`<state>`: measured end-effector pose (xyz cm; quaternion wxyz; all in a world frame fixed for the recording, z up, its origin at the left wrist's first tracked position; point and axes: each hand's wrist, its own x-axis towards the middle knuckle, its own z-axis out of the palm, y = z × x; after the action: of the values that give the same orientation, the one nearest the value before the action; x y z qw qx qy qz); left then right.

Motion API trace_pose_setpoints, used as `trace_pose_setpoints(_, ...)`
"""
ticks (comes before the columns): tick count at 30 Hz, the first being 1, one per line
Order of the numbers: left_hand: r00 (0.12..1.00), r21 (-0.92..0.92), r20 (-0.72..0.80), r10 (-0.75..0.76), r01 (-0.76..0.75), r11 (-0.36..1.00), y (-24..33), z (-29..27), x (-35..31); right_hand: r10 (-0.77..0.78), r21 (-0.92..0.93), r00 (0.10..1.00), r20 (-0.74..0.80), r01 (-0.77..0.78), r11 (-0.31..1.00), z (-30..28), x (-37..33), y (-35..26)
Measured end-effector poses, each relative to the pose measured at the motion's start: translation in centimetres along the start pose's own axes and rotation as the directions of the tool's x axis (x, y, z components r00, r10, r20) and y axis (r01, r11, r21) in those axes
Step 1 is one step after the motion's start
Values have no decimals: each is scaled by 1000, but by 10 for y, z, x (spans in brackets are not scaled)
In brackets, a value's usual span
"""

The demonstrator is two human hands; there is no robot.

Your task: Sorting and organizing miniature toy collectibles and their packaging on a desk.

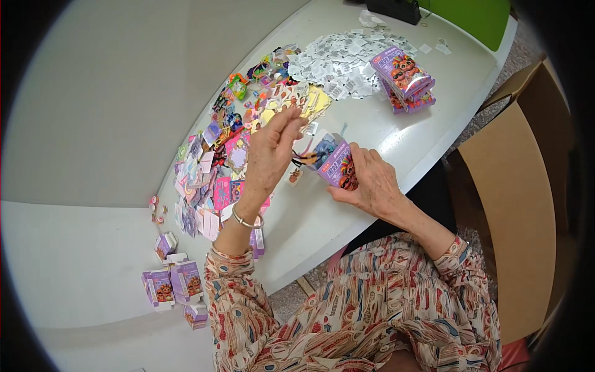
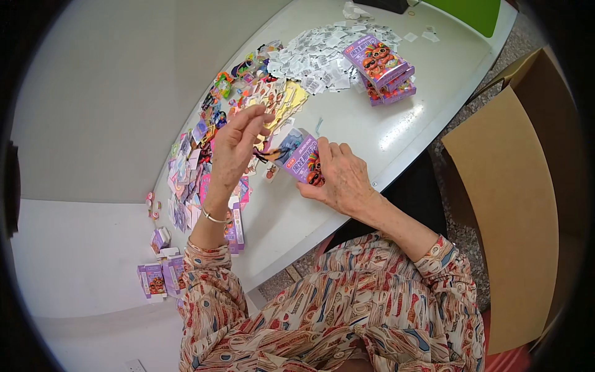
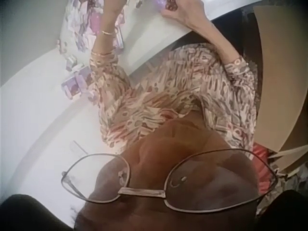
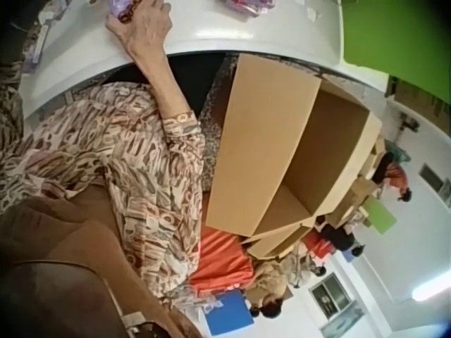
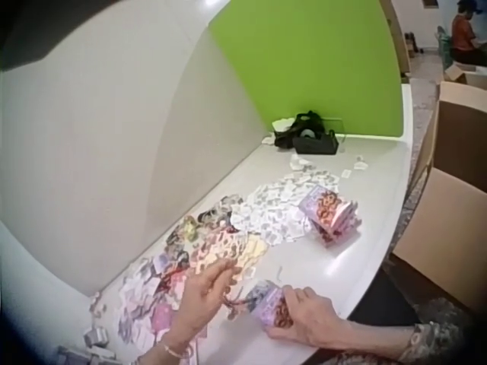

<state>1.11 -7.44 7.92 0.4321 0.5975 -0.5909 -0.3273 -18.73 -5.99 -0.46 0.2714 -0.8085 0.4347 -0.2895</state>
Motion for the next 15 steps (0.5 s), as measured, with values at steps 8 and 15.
trace_pose_setpoints(8, 963, 540, 267, 25, -171, 824, 15, -24, 3, 70, -27, 997, -17, -70, 997, -8, 5, 6)
trace_pose_setpoints(15, 901, 377, 331, -279, 144, 915, -1, -39, 4, 125, 23, 991, -46, -124, 992, -15, 8, 15)
